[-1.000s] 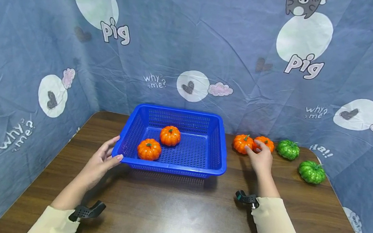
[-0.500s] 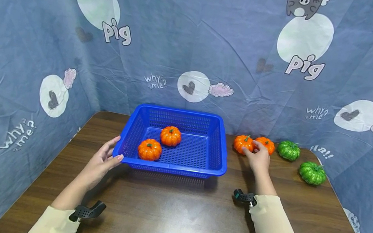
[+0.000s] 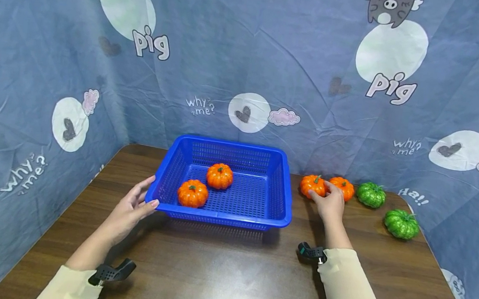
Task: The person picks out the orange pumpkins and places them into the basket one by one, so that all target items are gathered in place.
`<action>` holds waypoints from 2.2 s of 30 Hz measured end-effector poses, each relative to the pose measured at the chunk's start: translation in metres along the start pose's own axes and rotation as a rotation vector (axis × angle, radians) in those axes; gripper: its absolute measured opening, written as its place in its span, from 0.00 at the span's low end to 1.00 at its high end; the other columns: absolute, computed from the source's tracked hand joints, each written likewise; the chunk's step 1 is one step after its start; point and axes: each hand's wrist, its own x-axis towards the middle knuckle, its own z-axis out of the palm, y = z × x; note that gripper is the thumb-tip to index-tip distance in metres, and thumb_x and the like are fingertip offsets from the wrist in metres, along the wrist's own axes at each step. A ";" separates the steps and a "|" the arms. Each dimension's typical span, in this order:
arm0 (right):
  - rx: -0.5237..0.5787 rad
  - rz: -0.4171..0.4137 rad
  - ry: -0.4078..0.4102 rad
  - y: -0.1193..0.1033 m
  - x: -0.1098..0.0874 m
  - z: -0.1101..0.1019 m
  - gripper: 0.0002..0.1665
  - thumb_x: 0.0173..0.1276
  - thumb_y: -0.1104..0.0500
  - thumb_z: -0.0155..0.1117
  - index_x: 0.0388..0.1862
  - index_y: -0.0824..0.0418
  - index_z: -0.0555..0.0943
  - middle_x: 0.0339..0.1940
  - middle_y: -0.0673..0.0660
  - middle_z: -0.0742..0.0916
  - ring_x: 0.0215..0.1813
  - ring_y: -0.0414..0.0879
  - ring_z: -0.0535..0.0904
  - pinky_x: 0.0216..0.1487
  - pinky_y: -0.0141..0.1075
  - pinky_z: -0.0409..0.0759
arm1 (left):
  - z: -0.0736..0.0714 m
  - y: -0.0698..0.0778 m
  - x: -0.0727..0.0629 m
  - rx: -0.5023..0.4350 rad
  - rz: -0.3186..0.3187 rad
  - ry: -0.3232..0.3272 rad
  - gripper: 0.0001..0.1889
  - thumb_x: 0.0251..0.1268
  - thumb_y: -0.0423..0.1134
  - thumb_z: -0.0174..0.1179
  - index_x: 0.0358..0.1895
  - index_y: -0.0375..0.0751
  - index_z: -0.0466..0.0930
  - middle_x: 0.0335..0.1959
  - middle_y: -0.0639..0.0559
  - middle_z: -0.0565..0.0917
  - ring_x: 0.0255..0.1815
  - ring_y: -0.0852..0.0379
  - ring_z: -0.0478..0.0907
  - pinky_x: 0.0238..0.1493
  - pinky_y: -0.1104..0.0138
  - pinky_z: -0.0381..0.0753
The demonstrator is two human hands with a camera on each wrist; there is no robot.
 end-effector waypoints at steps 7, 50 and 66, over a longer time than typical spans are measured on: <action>-0.005 0.001 -0.010 -0.003 -0.002 0.000 0.37 0.64 0.57 0.74 0.67 0.72 0.72 0.62 0.73 0.76 0.62 0.67 0.75 0.65 0.54 0.71 | 0.000 0.000 0.000 0.017 -0.016 0.009 0.36 0.77 0.34 0.54 0.81 0.41 0.46 0.73 0.26 0.60 0.58 0.62 0.77 0.53 0.75 0.78; 0.091 -0.029 -0.192 -0.046 -0.031 -0.059 0.39 0.64 0.55 0.73 0.70 0.68 0.71 0.69 0.69 0.73 0.65 0.63 0.75 0.62 0.52 0.77 | -0.001 -0.003 0.001 -0.026 0.000 -0.013 0.37 0.77 0.36 0.54 0.81 0.39 0.44 0.73 0.24 0.59 0.59 0.65 0.77 0.55 0.75 0.77; 0.038 -0.143 -0.186 -0.065 -0.045 -0.075 0.38 0.64 0.54 0.75 0.68 0.67 0.73 0.67 0.68 0.73 0.63 0.64 0.77 0.60 0.54 0.78 | -0.002 -0.004 0.000 -0.024 0.008 -0.019 0.37 0.77 0.35 0.53 0.81 0.39 0.43 0.73 0.24 0.59 0.59 0.65 0.76 0.55 0.75 0.77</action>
